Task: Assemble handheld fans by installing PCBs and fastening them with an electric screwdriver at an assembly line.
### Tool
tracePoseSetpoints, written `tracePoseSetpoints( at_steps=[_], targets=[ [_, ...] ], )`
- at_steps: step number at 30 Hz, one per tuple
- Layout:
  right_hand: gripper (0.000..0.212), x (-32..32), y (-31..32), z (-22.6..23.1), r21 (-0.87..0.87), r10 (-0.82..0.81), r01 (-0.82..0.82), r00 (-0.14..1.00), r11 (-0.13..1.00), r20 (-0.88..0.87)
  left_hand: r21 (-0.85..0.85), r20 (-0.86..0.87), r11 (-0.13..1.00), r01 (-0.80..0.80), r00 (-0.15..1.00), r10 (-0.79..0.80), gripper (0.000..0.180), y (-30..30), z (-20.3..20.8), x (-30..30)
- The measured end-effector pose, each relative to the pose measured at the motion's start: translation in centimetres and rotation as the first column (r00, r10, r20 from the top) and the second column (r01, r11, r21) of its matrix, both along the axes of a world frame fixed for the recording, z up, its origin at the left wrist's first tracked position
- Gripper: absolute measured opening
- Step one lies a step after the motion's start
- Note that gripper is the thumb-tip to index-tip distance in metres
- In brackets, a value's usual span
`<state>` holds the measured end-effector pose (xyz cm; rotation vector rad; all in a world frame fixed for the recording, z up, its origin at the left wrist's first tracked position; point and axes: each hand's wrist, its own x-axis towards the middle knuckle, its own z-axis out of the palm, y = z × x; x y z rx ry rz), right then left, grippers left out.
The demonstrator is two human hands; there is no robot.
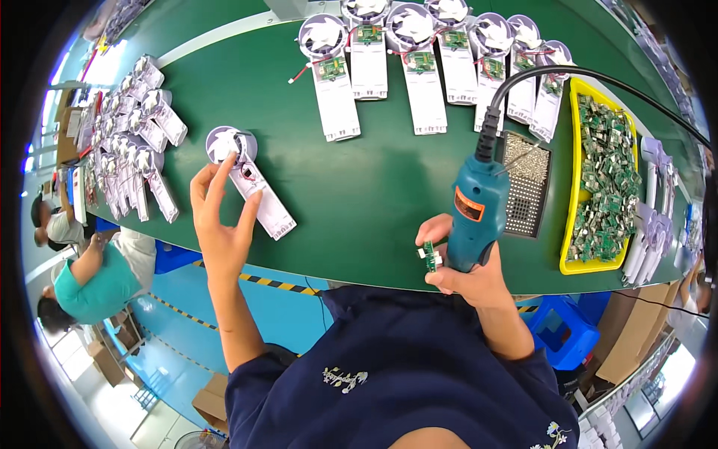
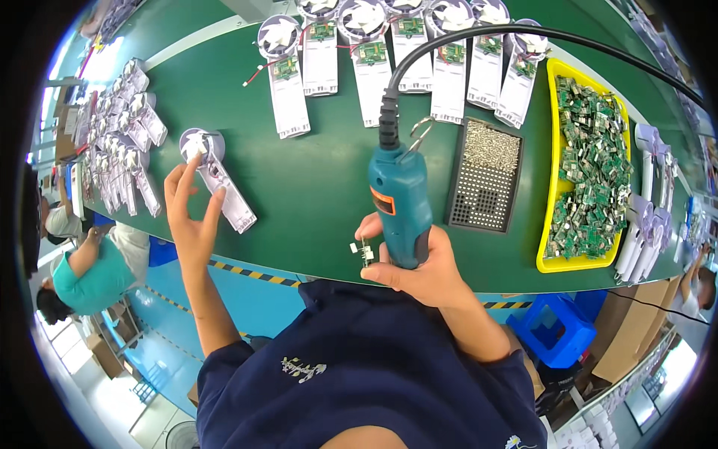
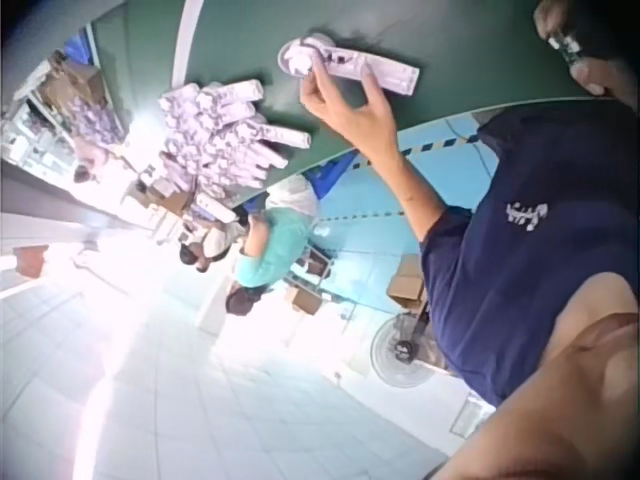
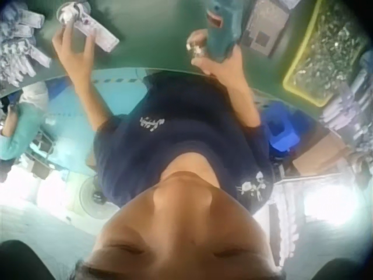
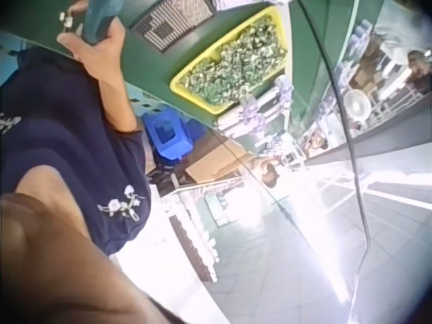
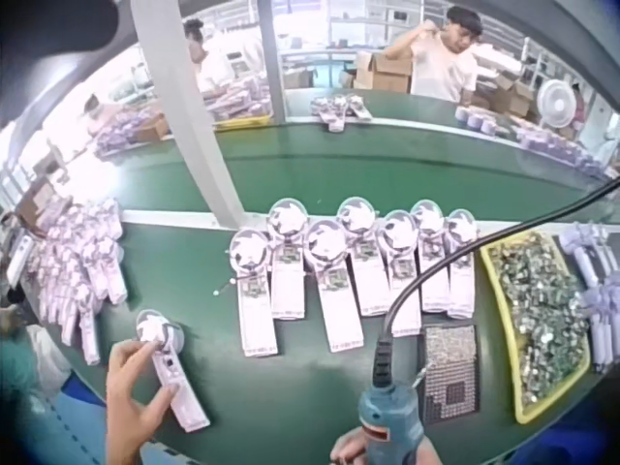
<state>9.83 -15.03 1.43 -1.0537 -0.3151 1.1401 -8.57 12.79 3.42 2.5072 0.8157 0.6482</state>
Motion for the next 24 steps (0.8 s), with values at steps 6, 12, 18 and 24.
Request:
tracePoseSetpoints(
  at_steps=[6, 12, 18, 24],
  targets=[
    [0.046, -0.1, -0.4, 0.0, 0.041, -0.009, 0.008, 1.0, 0.999, 0.012, 0.046, 0.008, 0.999, 0.006, 1.0, -0.007, 0.033, 1.4, -2.0, 1.1],
    [0.042, -0.1, -1.2, -0.5, 0.083, 0.0, -0.004, 0.999, 0.997, 0.041, 0.055, 0.083, 0.997, 0.059, 0.995, -0.064, 0.023, 0.9, -2.6, 1.8],
    [0.041, 0.4, -2.5, 0.5, -0.032, -0.054, 0.057, 0.995, 0.998, 0.082, -0.073, 0.193, 0.965, 0.252, 0.953, -0.234, 0.027, -4.9, -2.7, 3.1],
    [0.051, 0.4, -3.0, 1.0, -0.314, -0.036, 0.114, 0.97, 0.943, 0.242, -0.345, 0.386, 0.844, 0.41, 0.882, -0.271, 0.028, -11.5, -4.2, 6.2]
  ],
)
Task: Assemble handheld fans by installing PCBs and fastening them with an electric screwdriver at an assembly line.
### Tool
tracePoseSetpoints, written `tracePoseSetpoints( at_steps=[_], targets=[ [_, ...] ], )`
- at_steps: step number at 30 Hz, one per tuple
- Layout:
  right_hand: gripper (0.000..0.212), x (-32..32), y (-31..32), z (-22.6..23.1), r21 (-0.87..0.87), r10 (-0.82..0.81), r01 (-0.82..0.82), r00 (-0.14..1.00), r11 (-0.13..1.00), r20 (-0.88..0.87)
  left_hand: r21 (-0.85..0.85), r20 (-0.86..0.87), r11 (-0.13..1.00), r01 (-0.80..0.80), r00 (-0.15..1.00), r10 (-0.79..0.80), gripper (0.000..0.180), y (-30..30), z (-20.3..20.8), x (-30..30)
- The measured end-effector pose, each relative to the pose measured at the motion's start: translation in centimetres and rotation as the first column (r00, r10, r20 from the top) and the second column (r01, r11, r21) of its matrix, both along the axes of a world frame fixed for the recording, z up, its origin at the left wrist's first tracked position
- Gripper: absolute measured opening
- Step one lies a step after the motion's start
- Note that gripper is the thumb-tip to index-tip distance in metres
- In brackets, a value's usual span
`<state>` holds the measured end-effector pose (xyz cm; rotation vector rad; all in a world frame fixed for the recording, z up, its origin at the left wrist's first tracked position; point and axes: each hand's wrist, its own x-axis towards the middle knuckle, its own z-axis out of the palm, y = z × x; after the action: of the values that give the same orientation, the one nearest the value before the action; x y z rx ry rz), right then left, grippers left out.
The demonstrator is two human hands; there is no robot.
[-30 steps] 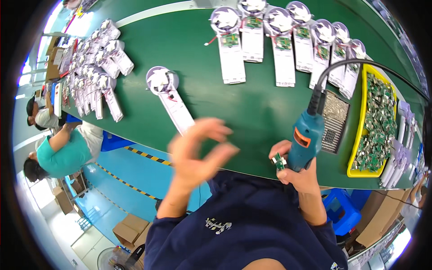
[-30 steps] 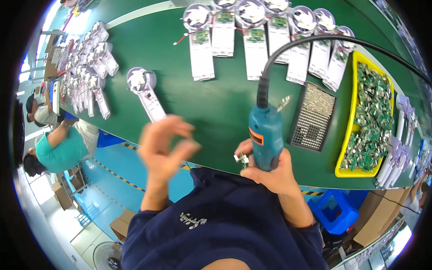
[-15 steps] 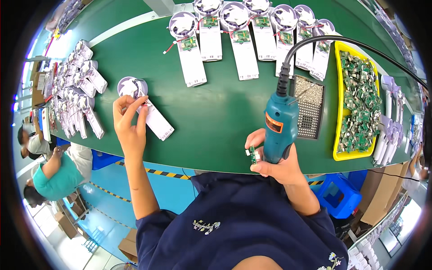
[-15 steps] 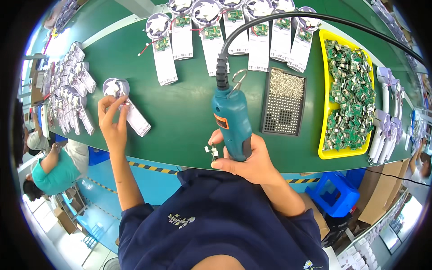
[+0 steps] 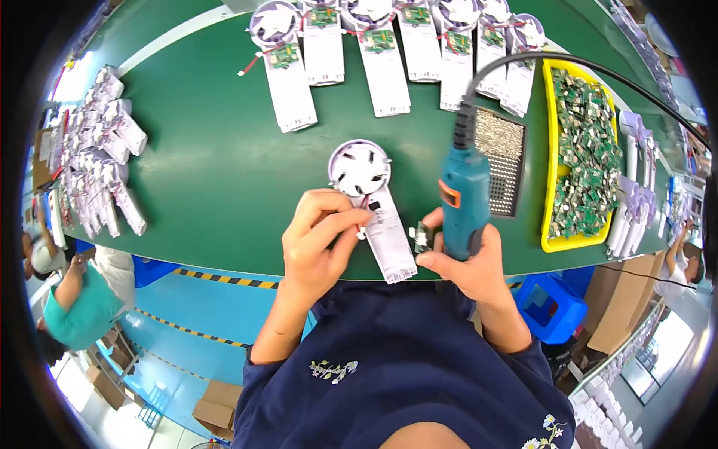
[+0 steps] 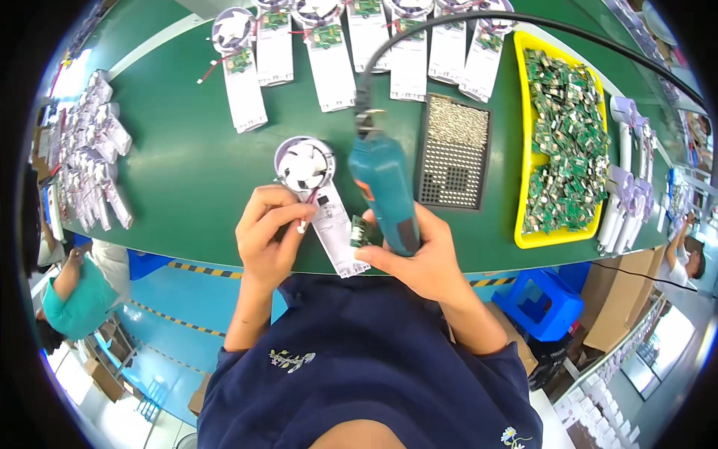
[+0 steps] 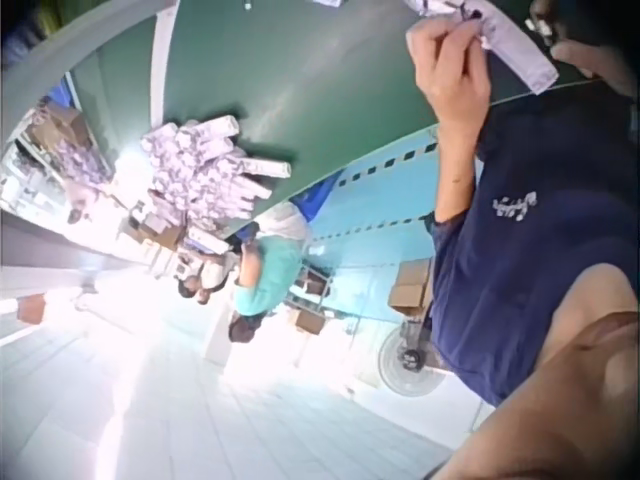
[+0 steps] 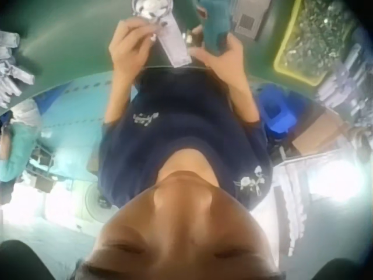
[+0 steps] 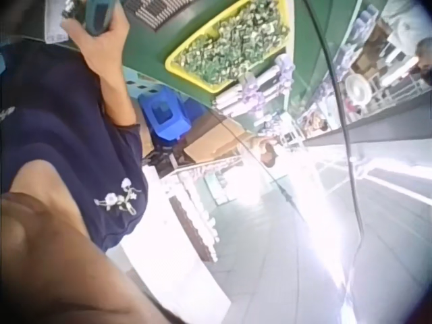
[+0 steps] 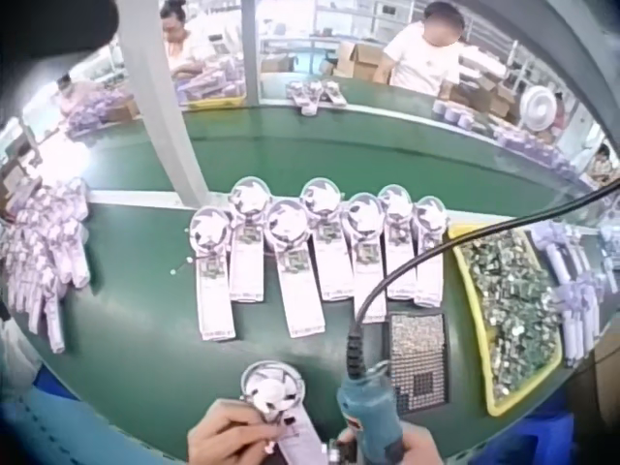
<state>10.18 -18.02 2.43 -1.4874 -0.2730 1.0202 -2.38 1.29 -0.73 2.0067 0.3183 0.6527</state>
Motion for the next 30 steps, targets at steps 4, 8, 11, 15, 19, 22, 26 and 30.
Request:
tracePoseSetpoints(
  at_steps=[4, 8, 11, 15, 19, 22, 26, 30],
  targets=[
    [0.048, 0.0, 0.7, 1.0, -0.055, 0.026, -0.017, 0.984, 0.998, 0.176, -0.188, -0.058, 0.982, -0.028, 0.998, 0.018, 0.024, -1.2, 0.1, 0.8],
    [0.041, 0.1, 1.5, 0.7, -0.174, 0.078, -0.023, 0.945, 0.984, 0.317, -0.363, -0.083, 0.925, -0.11, 0.993, 0.085, 0.013, -1.3, 0.1, 0.9],
    [0.04, -0.2, 2.6, 1.0, -0.185, 0.131, -0.04, 0.849, 0.982, 0.511, -0.425, -0.098, 0.898, -0.115, 0.992, 0.081, 0.012, -1.4, 0.1, 1.4],
    [0.041, -1.0, 3.3, 1.4, -0.247, 0.182, -0.038, 0.784, 0.968, 0.594, -0.442, -0.115, 0.887, -0.131, 0.989, 0.089, 0.011, -1.4, 0.2, 1.4],
    [0.045, -1.6, 3.7, 1.5, -0.269, 0.188, -0.02, 0.766, 0.963, 0.615, -0.469, -0.108, 0.877, -0.107, 0.992, 0.064, 0.012, -1.3, 0.3, 1.4],
    [0.038, -1.9, 4.0, 1.2, -0.268, 0.167, 0.004, 0.775, 0.963, 0.609, -0.483, -0.09, 0.868, -0.112, 0.993, 0.078, 0.012, -1.3, 0.2, 1.7],
    [0.044, -1.8, 4.0, 1.4, -0.307, 0.215, -0.019, 0.754, 0.952, 0.62, -0.479, -0.1, 0.873, -0.091, 0.994, 0.049, 0.012, -1.1, 0.3, 1.4],
    [0.033, -2.4, 3.7, 0.2, -0.207, 0.016, 0.103, 0.862, 0.973, 0.506, -0.495, -0.139, 0.865, -0.079, 0.99, 0.011, 0.013, -1.0, 0.3, 1.4]
  ],
)
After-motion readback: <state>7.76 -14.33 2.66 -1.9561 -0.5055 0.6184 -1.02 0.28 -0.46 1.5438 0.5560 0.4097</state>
